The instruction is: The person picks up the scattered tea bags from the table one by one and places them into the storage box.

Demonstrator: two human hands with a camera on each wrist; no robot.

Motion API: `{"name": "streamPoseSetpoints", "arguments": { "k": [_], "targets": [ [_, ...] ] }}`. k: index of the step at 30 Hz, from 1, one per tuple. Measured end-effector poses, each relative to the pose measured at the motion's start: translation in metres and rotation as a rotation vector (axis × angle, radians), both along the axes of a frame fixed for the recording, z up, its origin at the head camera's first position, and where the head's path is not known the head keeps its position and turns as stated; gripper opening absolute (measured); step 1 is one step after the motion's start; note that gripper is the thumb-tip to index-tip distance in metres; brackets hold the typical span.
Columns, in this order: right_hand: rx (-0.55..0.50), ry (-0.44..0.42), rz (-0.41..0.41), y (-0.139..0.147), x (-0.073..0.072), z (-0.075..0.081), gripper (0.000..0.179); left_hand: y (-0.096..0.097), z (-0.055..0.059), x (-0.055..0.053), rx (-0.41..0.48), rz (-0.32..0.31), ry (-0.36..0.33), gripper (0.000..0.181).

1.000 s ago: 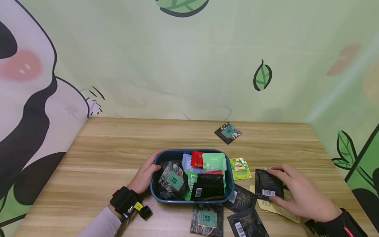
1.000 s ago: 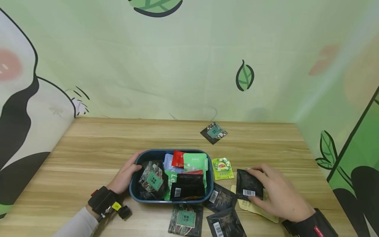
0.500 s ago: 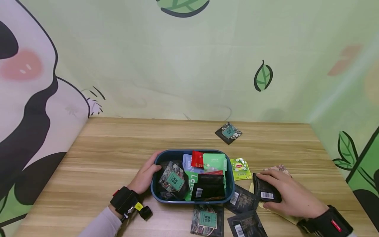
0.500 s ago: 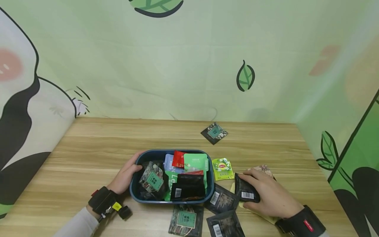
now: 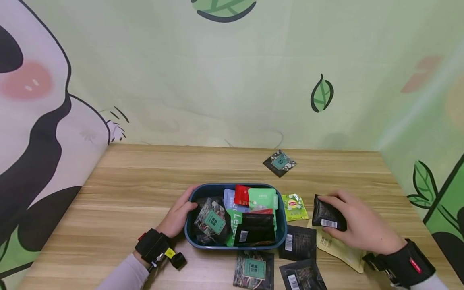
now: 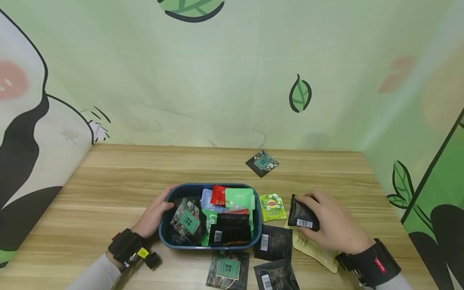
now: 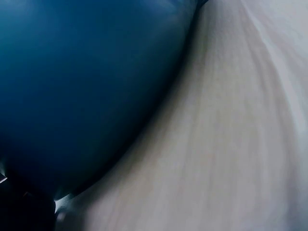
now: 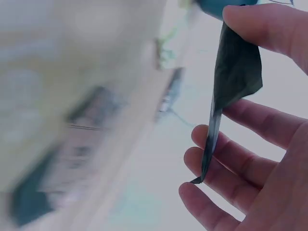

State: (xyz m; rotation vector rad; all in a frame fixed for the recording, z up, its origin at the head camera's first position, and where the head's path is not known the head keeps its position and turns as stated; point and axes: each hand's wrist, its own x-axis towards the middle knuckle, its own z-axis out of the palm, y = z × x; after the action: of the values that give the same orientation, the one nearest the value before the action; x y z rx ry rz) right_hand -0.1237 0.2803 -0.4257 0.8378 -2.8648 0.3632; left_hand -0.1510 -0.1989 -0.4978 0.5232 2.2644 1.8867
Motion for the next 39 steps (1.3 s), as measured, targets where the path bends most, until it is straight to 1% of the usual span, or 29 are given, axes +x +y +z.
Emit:
{"name": "streamPoseSetpoints", "arguments": {
  "k": [3, 6, 9, 11, 17, 21, 24, 27, 29, 31, 34, 36, 39],
  "targets": [
    [-0.015, 0.055, 0.031, -0.010, -0.007, 0.014, 0.075, -0.001, -0.001, 0.000, -0.004, 0.002, 0.003, 0.050],
    [-0.030, 0.096, 0.084, -0.031, -0.013, 0.027, 0.075, -0.002, -0.001, 0.000, -0.015, 0.007, 0.004, 0.051],
    [-0.048, 0.101, 0.160, -0.059, -0.017, 0.038, 0.074, -0.002, -0.002, 0.001, -0.024, 0.015, 0.005, 0.051],
    [-0.069, 0.085, 0.223, -0.080, -0.018, 0.044, 0.072, -0.002, -0.002, 0.001, -0.023, 0.016, 0.004, 0.051],
    [-0.085, 0.068, 0.374, -0.138, -0.018, 0.053, 0.072, -0.001, -0.002, 0.001, -0.006, 0.005, -0.009, 0.051],
    [-0.094, 0.068, 0.459, -0.169, -0.017, 0.055, 0.071, -0.001, -0.001, 0.001, -0.009, 0.007, -0.015, 0.050],
    [-0.097, 0.064, 0.504, -0.188, -0.017, 0.054, 0.069, -0.001, -0.001, 0.000, -0.018, 0.010, -0.014, 0.049],
    [-0.091, 0.051, 0.534, -0.203, -0.018, 0.051, 0.071, -0.001, -0.001, 0.000, -0.025, 0.009, -0.012, 0.049],
    [-0.060, 0.022, 0.537, -0.209, -0.019, 0.049, 0.080, -0.002, -0.001, 0.000, -0.022, 0.006, -0.014, 0.048],
    [-0.018, -0.013, 0.528, -0.211, -0.019, 0.045, 0.093, -0.001, -0.002, 0.001, -0.015, 0.003, -0.010, 0.047],
    [0.030, -0.060, 0.512, -0.208, -0.018, 0.041, 0.110, 0.000, -0.001, 0.000, 0.000, -0.006, -0.005, 0.046],
    [0.035, -0.071, 0.503, -0.204, -0.017, 0.040, 0.114, 0.000, -0.001, 0.000, 0.001, -0.008, 0.000, 0.046],
    [0.024, -0.074, 0.482, -0.196, -0.016, 0.040, 0.115, -0.001, -0.001, -0.001, -0.010, -0.008, 0.000, 0.046]
  ]
}}
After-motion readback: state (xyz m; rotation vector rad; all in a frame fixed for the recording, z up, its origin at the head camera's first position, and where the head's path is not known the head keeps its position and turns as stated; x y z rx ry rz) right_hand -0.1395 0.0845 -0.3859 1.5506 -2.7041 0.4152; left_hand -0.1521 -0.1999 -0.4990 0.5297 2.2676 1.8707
